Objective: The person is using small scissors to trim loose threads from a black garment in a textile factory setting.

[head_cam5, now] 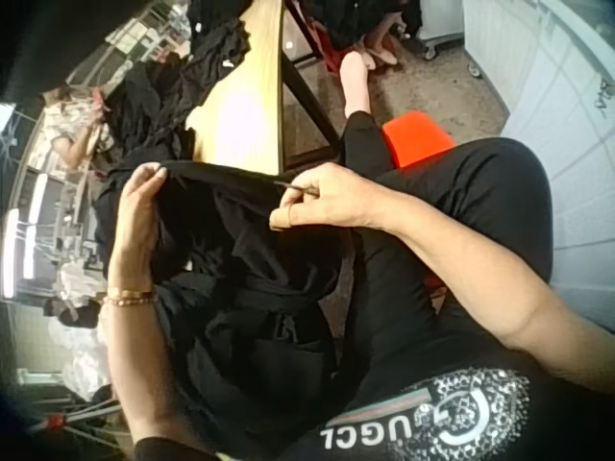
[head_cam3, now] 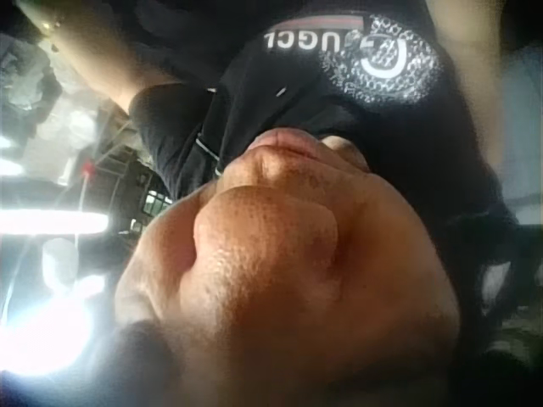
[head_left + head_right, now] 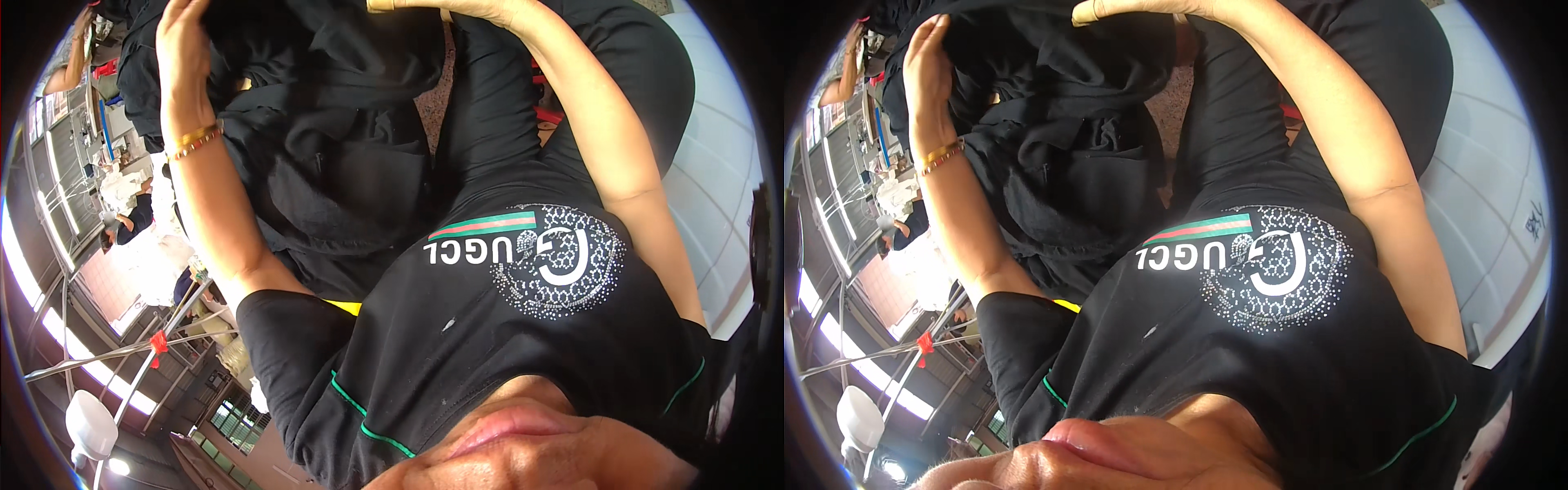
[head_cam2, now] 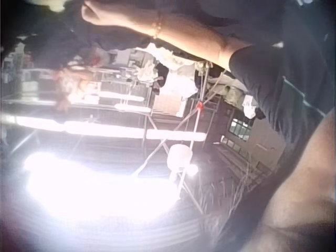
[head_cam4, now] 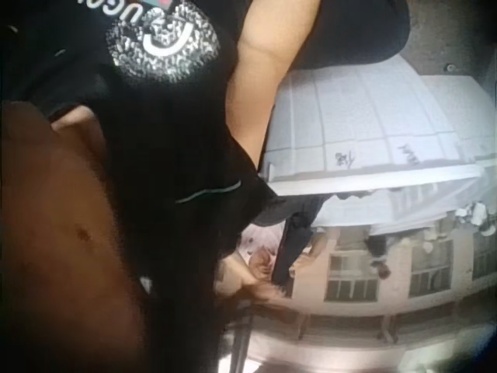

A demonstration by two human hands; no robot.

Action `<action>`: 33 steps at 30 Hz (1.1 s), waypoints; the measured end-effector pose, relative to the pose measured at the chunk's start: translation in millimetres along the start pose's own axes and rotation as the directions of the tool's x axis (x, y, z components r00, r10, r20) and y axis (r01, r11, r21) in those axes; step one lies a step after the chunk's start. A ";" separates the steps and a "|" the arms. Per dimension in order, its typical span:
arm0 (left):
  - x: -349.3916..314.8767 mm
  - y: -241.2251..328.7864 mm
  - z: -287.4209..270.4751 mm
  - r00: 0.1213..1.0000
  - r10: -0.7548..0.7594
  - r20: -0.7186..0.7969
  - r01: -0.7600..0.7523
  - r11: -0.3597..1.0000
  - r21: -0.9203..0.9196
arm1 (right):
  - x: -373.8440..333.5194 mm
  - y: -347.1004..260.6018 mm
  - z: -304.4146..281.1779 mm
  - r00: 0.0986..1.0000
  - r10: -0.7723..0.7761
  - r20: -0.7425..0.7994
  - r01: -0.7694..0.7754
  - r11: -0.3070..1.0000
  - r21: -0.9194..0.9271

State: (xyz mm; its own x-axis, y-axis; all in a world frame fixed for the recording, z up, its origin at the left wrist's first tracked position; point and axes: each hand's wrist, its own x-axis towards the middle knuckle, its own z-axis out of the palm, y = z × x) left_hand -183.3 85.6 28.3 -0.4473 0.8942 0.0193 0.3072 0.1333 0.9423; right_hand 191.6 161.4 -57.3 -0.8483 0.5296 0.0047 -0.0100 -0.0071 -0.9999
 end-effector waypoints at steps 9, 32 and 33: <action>67.6 -70.0 -71.9 0.979 -0.144 -0.145 0.053 0.863 -0.502 | 24.9 39.6 0.0 0.945 0.097 -0.312 -0.001 0.956 0.295; -117.8 74.0 142.6 0.777 0.235 0.584 -0.607 0.526 0.595 | 17.4 41.5 14.8 0.886 0.337 -0.318 -0.106 0.815 0.570; -113.1 64.4 151.5 0.771 0.192 0.608 -0.611 0.495 0.618 | 15.4 42.2 13.4 0.879 0.346 -0.329 -0.110 0.818 0.565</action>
State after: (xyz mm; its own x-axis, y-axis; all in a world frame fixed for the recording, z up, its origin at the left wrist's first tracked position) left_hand 14.4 57.9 36.1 0.2248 0.9744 -0.0073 0.9443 -0.2160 0.2483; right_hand 171.0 157.8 -99.2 -0.5746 0.7419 -0.3455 -0.2135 -0.5435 -0.8118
